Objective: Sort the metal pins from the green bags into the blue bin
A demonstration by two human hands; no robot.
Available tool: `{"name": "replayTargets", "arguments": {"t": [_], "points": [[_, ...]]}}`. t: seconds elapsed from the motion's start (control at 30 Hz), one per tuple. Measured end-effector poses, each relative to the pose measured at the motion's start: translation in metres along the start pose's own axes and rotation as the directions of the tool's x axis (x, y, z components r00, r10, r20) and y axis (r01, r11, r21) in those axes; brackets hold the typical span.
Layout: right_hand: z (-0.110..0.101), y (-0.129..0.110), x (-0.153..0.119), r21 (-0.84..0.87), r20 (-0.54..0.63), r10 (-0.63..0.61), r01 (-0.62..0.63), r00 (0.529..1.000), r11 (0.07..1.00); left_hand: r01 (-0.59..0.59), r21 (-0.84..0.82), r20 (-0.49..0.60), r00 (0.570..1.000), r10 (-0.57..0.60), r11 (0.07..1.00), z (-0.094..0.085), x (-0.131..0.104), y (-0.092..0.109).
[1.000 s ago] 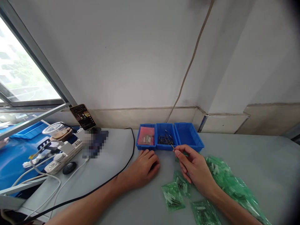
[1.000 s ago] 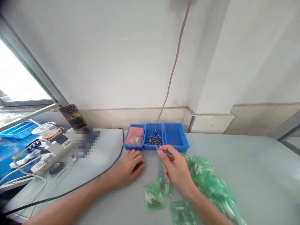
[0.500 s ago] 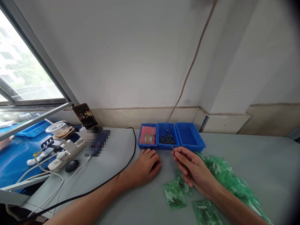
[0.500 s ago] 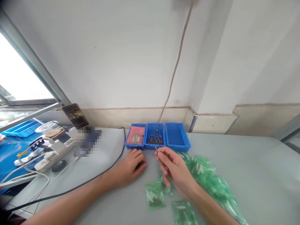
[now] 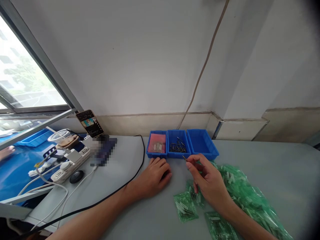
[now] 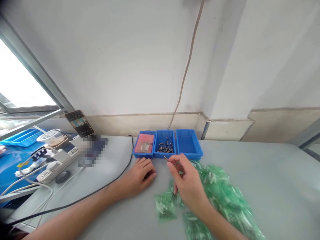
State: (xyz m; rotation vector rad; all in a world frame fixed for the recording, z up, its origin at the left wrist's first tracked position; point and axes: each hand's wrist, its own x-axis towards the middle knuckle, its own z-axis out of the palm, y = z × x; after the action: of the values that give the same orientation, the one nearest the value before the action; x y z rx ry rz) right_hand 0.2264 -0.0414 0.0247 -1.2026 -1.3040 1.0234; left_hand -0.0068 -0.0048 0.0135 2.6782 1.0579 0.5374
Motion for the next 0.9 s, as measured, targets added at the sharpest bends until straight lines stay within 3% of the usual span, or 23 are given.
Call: {"name": "replayTargets", "arguments": {"t": [0.2,0.43,0.53,0.77,0.9], "points": [[0.001,0.001,0.0,-0.008,-0.023,0.013,-0.013,1.0,1.0,0.002,-0.007,-0.005,1.0,-0.002,1.0,0.0,0.0,0.0],[0.0,-0.009,0.007,0.381,-0.022,0.195,-0.172,0.981,0.909,-0.002,0.011,-0.01,1.0,0.002,1.0,0.001,0.0,-0.001],[-0.001,-0.011,0.009,0.463,-0.014,0.243,-0.209,0.97,0.862,0.0,0.013,-0.013,1.0,0.0,1.0,0.001,0.0,-0.001],[-0.008,-0.011,0.012,0.603,0.201,0.325,-0.379,0.924,0.702,-0.005,0.007,-0.018,1.0,0.005,1.0,0.001,0.0,-0.001],[-0.01,-0.01,0.014,0.608,0.236,0.32,-0.397,0.917,0.688,-0.006,0.009,-0.015,1.0,0.006,1.0,0.0,0.0,0.0]]}}
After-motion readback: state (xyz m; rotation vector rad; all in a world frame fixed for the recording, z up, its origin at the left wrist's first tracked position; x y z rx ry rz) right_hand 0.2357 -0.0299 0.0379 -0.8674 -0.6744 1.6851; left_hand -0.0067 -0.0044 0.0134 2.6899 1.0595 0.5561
